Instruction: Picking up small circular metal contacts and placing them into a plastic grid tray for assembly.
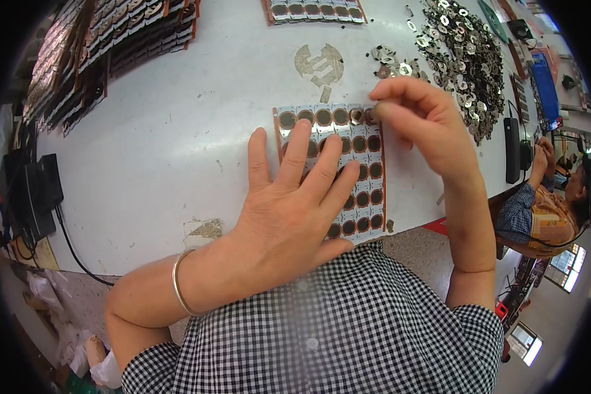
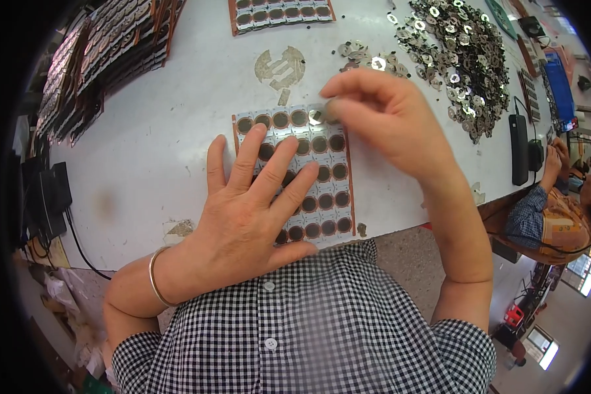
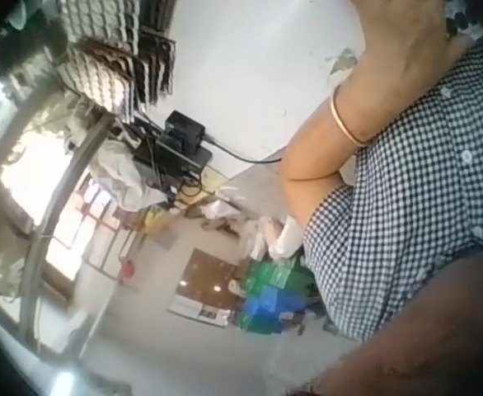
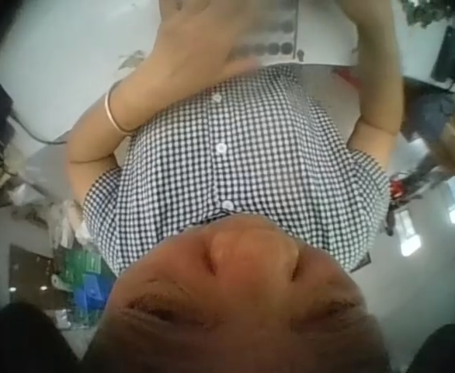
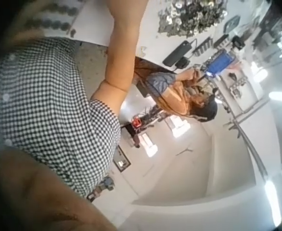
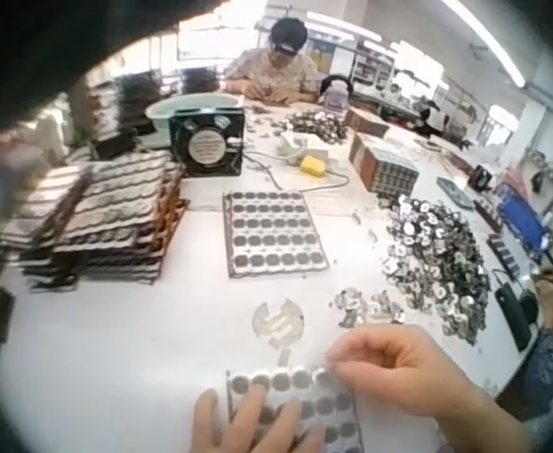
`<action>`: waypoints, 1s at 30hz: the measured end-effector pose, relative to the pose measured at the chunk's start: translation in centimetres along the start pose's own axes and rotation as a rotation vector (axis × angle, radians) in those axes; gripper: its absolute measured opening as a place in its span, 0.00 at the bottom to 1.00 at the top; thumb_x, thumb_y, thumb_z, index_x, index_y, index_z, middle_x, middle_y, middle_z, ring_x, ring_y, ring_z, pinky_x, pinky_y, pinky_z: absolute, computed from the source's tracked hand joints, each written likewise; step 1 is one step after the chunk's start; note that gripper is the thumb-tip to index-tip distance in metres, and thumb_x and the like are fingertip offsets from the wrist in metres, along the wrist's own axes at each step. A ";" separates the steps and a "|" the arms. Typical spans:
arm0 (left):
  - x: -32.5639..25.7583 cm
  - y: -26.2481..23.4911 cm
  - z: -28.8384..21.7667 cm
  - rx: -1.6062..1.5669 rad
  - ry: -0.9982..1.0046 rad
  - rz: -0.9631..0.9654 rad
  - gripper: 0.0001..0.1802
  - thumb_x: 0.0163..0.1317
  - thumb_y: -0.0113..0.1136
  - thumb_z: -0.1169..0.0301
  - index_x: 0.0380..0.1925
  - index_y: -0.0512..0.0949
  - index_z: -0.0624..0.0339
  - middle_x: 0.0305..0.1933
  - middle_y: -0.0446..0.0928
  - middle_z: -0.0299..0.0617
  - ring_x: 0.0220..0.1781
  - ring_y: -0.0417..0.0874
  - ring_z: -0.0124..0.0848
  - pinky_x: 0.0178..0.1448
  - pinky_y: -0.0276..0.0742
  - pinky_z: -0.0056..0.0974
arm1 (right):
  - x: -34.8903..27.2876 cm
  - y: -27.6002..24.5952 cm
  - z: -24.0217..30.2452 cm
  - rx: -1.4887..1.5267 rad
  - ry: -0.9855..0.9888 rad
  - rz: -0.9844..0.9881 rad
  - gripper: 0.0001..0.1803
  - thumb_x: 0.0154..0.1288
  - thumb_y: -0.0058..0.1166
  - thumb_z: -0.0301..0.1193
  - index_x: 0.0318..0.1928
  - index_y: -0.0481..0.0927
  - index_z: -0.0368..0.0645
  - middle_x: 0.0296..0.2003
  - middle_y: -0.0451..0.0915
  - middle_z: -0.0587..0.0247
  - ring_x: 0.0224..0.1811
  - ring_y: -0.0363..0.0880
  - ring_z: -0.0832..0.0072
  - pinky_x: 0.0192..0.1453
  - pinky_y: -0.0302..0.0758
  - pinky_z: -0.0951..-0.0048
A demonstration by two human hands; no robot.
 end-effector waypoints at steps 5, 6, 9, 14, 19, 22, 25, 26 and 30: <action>0.1 0.0 -0.1 -0.006 0.006 -0.018 0.48 0.46 0.76 0.40 0.65 0.78 0.54 0.75 0.65 0.54 0.81 0.54 0.62 0.74 0.43 0.79 | 0.7 3.4 0.1 -0.135 -0.024 -0.018 0.08 0.69 0.63 0.22 0.47 0.83 0.37 0.33 0.82 0.75 0.31 0.75 0.93 0.33 0.72 0.86; 0.1 0.0 0.0 -0.007 0.004 -0.027 0.48 0.46 0.76 0.40 0.65 0.78 0.54 0.75 0.65 0.54 0.81 0.55 0.62 0.74 0.43 0.79 | 0.6 3.6 0.7 -0.231 -0.036 -0.030 0.06 0.68 0.63 0.21 0.45 0.83 0.35 0.34 0.83 0.73 0.31 0.76 0.91 0.34 0.74 0.85; 0.0 0.0 0.0 -0.008 -0.001 -0.038 0.47 0.45 0.76 0.41 0.65 0.78 0.54 0.75 0.65 0.54 0.81 0.55 0.62 0.74 0.43 0.79 | 0.2 3.8 1.3 -0.345 -0.097 -0.080 0.05 0.68 0.62 0.21 0.43 0.83 0.35 0.34 0.84 0.72 0.32 0.76 0.92 0.34 0.73 0.85; -0.1 0.1 0.0 -0.005 0.002 -0.045 0.48 0.45 0.76 0.41 0.64 0.79 0.53 0.75 0.66 0.53 0.80 0.56 0.62 0.75 0.43 0.78 | 0.0 3.7 0.8 -0.365 -0.139 -0.113 0.05 0.68 0.63 0.21 0.43 0.84 0.35 0.33 0.83 0.72 0.30 0.75 0.90 0.33 0.73 0.84; -0.1 0.1 0.0 -0.004 -0.010 -0.044 0.48 0.45 0.76 0.40 0.64 0.79 0.53 0.76 0.65 0.53 0.81 0.55 0.61 0.75 0.43 0.78 | -0.8 4.3 1.1 -0.600 -0.430 -0.231 0.08 0.65 0.66 0.21 0.44 0.87 0.35 0.33 0.81 0.67 0.30 0.78 0.83 0.33 0.74 0.80; 0.0 0.0 0.0 0.003 -0.003 -0.037 0.47 0.46 0.75 0.40 0.64 0.79 0.54 0.76 0.64 0.53 0.81 0.55 0.61 0.75 0.43 0.78 | -1.5 4.5 1.2 -0.624 -0.425 -0.277 0.10 0.63 0.68 0.21 0.46 0.88 0.36 0.33 0.81 0.63 0.31 0.79 0.78 0.33 0.75 0.77; -0.1 0.0 0.0 0.014 0.004 -0.039 0.47 0.47 0.75 0.40 0.64 0.79 0.55 0.76 0.64 0.53 0.81 0.55 0.61 0.75 0.44 0.78 | -1.6 4.8 0.8 -0.551 -0.390 -0.300 0.11 0.63 0.68 0.22 0.46 0.88 0.36 0.33 0.81 0.64 0.30 0.79 0.78 0.32 0.75 0.76; 0.0 0.0 -0.1 0.014 0.008 -0.039 0.47 0.47 0.75 0.40 0.64 0.79 0.55 0.76 0.64 0.53 0.81 0.55 0.61 0.75 0.44 0.78 | -1.8 4.9 0.8 -0.557 -0.399 -0.317 0.11 0.63 0.68 0.22 0.46 0.88 0.36 0.33 0.81 0.63 0.29 0.78 0.76 0.32 0.75 0.75; 0.1 -0.1 -0.4 0.015 0.017 -0.040 0.46 0.49 0.74 0.39 0.64 0.79 0.56 0.76 0.65 0.53 0.81 0.54 0.62 0.75 0.44 0.78 | -2.5 5.2 0.9 -0.680 -0.482 -0.341 0.13 0.63 0.67 0.22 0.49 0.87 0.37 0.33 0.81 0.60 0.28 0.79 0.73 0.32 0.76 0.74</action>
Point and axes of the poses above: each hand's wrist, its own x-axis towards the middle knuckle, its own y-axis out of the palm, z = x × y, the point moved 6 cm from there along x, towards the middle knuckle
